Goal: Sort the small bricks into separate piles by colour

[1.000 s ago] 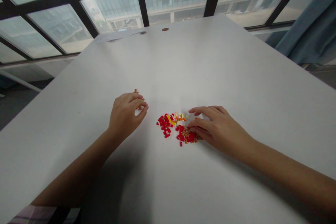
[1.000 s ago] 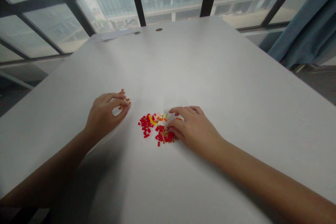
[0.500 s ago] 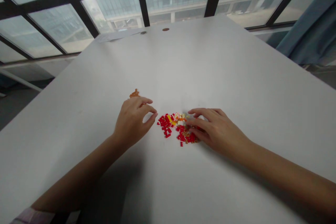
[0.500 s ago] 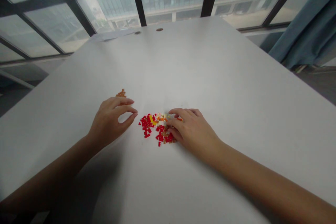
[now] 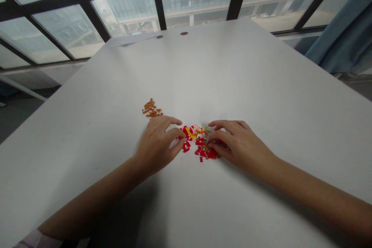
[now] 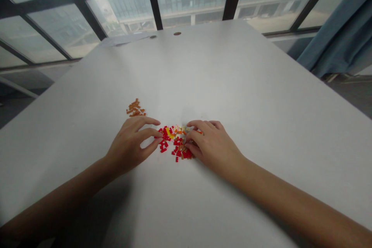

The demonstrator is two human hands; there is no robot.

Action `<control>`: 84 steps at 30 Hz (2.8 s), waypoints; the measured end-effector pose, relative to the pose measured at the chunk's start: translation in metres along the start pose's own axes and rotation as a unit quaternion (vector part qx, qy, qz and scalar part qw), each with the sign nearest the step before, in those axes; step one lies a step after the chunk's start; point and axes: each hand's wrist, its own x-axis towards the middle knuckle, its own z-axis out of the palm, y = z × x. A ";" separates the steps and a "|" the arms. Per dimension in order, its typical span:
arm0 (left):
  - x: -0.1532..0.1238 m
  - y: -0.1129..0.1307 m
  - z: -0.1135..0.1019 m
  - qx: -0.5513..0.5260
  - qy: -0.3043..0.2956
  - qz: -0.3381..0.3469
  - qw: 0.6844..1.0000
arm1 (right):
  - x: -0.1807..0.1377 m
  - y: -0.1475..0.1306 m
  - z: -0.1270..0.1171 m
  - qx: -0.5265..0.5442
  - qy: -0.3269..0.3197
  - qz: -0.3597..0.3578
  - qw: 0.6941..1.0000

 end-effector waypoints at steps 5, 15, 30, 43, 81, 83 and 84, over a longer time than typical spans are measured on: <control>0.000 0.001 -0.001 -0.005 0.003 0.001 1.000 | 0.000 0.000 -0.001 -0.004 0.003 0.003 1.000; -0.001 0.001 0.000 -0.011 0.002 0.000 1.000 | 0.000 0.002 -0.002 -0.004 -0.011 0.001 1.000; -0.001 0.001 0.000 -0.002 -0.001 0.002 1.000 | -0.001 0.003 0.000 0.028 -0.013 0.001 1.000; 0.000 0.007 0.001 -0.015 -0.003 0.007 1.000 | 0.001 0.000 0.000 0.024 0.015 -0.006 1.000; -0.006 -0.104 -0.012 0.173 0.021 -0.200 0.964 | -0.006 -0.002 0.000 0.043 0.080 -0.010 0.996; -0.009 -0.107 -0.013 0.180 0.006 -0.209 0.961 | -0.006 -0.001 0.000 0.044 0.081 -0.009 0.996; -0.009 -0.108 -0.013 0.183 -0.003 -0.212 0.960 | -0.006 -0.001 0.001 0.044 0.082 -0.008 0.996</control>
